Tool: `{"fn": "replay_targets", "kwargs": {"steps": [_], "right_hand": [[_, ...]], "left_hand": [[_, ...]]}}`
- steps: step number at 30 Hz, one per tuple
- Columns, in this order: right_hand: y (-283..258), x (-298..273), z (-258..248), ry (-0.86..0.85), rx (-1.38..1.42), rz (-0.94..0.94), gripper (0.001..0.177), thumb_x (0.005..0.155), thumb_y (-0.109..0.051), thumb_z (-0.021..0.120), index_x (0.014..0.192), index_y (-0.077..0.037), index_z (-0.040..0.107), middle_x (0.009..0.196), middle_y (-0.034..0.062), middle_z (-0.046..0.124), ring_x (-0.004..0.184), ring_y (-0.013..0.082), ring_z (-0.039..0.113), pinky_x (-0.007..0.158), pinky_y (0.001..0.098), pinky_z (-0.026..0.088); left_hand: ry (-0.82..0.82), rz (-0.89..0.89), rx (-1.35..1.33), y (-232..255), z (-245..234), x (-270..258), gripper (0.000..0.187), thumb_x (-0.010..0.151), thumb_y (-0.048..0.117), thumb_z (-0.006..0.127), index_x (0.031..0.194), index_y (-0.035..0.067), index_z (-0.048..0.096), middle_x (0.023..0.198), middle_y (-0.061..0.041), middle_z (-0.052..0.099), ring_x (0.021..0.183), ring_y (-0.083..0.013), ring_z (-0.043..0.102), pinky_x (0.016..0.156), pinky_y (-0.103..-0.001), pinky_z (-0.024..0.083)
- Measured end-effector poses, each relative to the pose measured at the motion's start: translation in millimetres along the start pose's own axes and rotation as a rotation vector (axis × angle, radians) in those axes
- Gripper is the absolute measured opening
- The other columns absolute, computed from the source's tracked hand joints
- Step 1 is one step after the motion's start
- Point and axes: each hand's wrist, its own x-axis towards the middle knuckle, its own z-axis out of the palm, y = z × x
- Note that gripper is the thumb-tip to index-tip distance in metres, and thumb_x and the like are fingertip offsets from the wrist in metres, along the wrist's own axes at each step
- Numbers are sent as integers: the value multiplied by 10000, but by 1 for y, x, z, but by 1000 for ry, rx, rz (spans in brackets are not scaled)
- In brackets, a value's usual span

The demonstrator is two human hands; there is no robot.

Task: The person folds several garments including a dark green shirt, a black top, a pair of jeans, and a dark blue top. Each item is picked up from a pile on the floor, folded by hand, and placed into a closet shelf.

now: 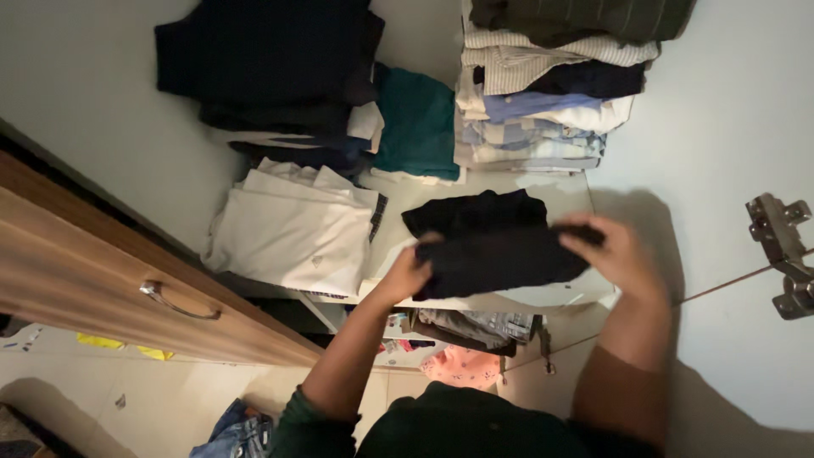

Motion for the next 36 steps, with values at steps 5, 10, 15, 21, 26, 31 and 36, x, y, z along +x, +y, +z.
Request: {"fn": "replay_targets", "kwargs": {"steps": [5, 10, 15, 21, 26, 31, 36], "right_hand": [[-1, 74, 54, 283, -192, -44, 503, 868, -201, 789, 1336, -86, 646, 1249, 138, 692, 1070, 284, 680, 928, 391, 539], [-12, 65, 92, 292, -371, -243, 452, 930, -152, 781, 1333, -37, 609, 1410, 176, 586, 1267, 380, 589, 1087, 451, 476], [2, 67, 147, -64, -741, -579, 627, 869, -195, 692, 1458, -50, 532, 1543, 180, 464, 1409, 389, 422, 1145, 572, 343], [26, 72, 162, -115, -754, -426, 551, 992, -329, 582, 1513, -170, 499, 1612, 126, 410, 1493, 341, 356, 1191, 546, 287], [5, 74, 137, -101, -854, -356, 612, 964, -457, 594, 1483, -145, 506, 1562, 132, 476, 1446, 346, 443, 1144, 548, 351], [-14, 84, 119, -185, -890, -308, 723, 935, -601, 603, 1487, -152, 481, 1414, 222, 546, 1305, 397, 517, 1082, 487, 434], [-22, 72, 129, -322, -944, 115, 846, 954, -635, 537, 1639, -179, 339, 1340, 213, 658, 1190, 407, 669, 977, 483, 567]], "left_hand": [[508, -293, 710, 41, 14, 38, 623, 930, 179, 695, 1461, -2, 425, 1239, -265, 640, 1096, -445, 636, 908, -489, 517], [600, 35, 1073, 100, 24, 28, 541, 933, 134, 653, 1434, 33, 477, 1445, -242, 548, 1295, -426, 511, 1065, -495, 457], [160, 140, 1109, 95, 67, 31, 635, 934, 309, 625, 1483, 46, 447, 1513, -201, 472, 1462, -382, 367, 1195, -598, 215], [55, -66, 1306, 64, 56, 36, 602, 1003, 445, 517, 1489, 92, 473, 1550, -108, 462, 1468, -295, 352, 1190, -620, 171], [400, 51, 1421, 83, 49, 8, 543, 952, 389, 595, 1399, 81, 569, 1458, -118, 569, 1340, -355, 486, 1097, -586, 349], [422, -374, 1014, 85, 62, -20, 364, 1043, 443, 613, 1050, 80, 642, 928, -129, 754, 840, -370, 737, 741, -480, 588], [418, -370, 872, 68, 68, -11, 575, 950, 423, 718, 1258, -35, 559, 805, -290, 700, 773, -483, 697, 672, -542, 567]]}}
